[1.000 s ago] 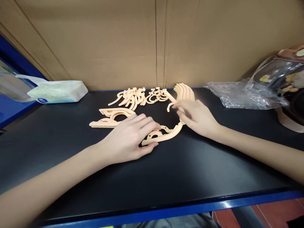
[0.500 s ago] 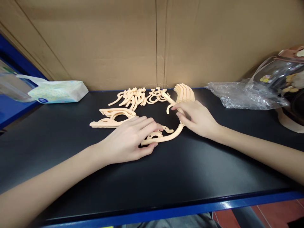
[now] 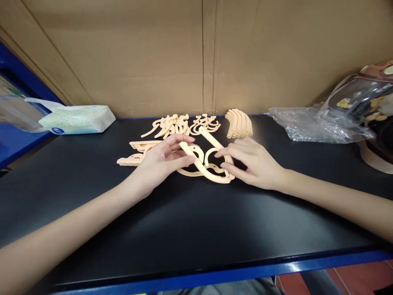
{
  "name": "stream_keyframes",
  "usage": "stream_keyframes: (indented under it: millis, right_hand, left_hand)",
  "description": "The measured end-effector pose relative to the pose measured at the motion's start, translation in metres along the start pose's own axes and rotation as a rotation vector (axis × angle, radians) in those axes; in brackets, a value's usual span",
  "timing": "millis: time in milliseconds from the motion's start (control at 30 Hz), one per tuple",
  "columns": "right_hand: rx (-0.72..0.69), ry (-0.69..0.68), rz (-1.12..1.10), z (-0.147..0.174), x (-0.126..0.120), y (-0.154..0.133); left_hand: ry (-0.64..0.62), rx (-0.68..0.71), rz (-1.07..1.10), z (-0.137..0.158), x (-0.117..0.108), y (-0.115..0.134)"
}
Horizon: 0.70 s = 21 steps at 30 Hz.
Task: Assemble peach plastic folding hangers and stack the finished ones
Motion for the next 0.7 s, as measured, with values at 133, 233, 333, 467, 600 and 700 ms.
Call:
stream_keyframes:
  millis: [133,233,333,467,600,700]
  right_hand:
    - [-0.032,-0.037,-0.041,0.000,0.002,-0.009]
    - [-0.050,-0.045,-0.082,0.001,0.003,-0.011]
    - [-0.071,-0.058,-0.113,0.001,0.004,-0.012]
    - [-0.143,-0.080,-0.132,0.001,0.005,-0.019]
    - [-0.203,-0.070,-0.093,0.002,0.003,-0.028]
    - [-0.235,-0.083,-0.051,0.002,0.005,-0.032]
  left_hand:
    - [-0.045,-0.010,0.028,-0.002,0.006,-0.002]
    - [-0.041,-0.001,-0.030,-0.001,0.009,0.002]
    - [-0.061,-0.033,-0.049,0.001,0.015,0.004]
    - [-0.076,-0.003,-0.110,0.004,0.022,0.012]
    - [-0.051,0.026,-0.198,0.006,0.023,0.017]
    - [-0.043,0.048,-0.242,0.007,0.022,0.019]
Point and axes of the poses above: each hand's wrist, its own z-axis away from the middle knuckle, its own x-axis out of the palm, y = z × x, the point moved 9 cm from there along -z, towards the middle knuckle, and after that the axes turned 9 degrees about -y, right-handed, at the moved point
